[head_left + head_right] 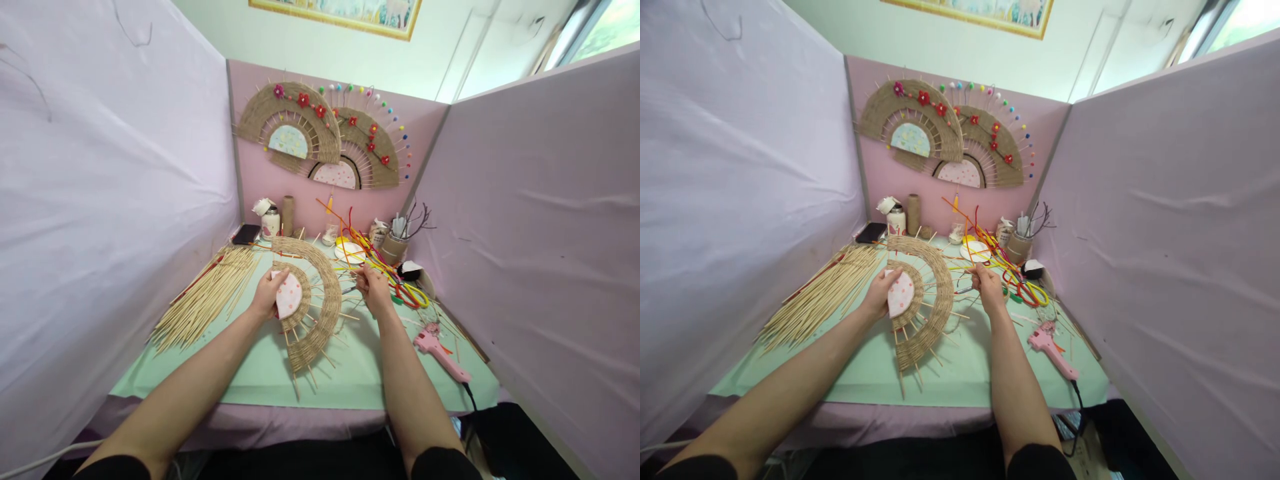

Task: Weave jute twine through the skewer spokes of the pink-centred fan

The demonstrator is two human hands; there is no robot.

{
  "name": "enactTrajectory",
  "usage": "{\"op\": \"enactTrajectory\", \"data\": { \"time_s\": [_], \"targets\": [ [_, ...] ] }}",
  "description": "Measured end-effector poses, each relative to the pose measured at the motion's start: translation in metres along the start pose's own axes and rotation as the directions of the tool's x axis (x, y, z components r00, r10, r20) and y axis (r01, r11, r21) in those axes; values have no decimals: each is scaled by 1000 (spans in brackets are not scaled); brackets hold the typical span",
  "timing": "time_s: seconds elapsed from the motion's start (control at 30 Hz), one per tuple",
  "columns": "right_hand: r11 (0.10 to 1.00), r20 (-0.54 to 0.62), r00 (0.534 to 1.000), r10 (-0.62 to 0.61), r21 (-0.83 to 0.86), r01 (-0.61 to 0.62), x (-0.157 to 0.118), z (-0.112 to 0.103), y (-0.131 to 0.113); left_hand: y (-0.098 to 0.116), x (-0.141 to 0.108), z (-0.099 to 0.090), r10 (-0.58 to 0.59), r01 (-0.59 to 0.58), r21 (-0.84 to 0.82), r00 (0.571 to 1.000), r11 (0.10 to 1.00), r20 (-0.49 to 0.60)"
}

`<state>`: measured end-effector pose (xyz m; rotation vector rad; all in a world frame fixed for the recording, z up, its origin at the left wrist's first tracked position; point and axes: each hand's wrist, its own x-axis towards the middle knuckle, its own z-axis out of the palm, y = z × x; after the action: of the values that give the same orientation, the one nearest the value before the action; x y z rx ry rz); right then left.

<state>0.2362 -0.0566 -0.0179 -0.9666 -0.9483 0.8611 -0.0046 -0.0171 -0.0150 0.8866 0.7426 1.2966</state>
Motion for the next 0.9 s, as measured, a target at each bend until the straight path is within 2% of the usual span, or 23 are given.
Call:
{"op": "enactTrajectory", "data": {
  "time_s": [0.13,0.2,0.3,0.47,0.7,0.8,0.9],
  "targets": [
    [983,-92,994,-55,-180,38,1,-2,0,1,2,-1,54,-54,1,998,999,-20],
    [959,-94,992,-86,-277,57,0,-2,-1,2,3,-2,81,-81,-10,996,997,-40],
    [943,-64,990,-130,-318,103,-2,-1,-3,3,4,-2,108,-109,-27,992,994,-62],
    [949,-48,978,-204,-256,186,-4,-1,-4,4,4,-1,78,-81,-36,995,996,-68],
    [994,115,993,-36,-94,47,-2,0,2,6,4,1,78,-90,-94,990,991,-119],
    [999,108,994,-31,15,29,-2,5,3,6,5,1,68,-85,-121,988,989,-135],
    [1000,165,986,-3,1,3,-4,8,4,6,6,0,64,-87,-143,986,986,-154]
  ]
}}
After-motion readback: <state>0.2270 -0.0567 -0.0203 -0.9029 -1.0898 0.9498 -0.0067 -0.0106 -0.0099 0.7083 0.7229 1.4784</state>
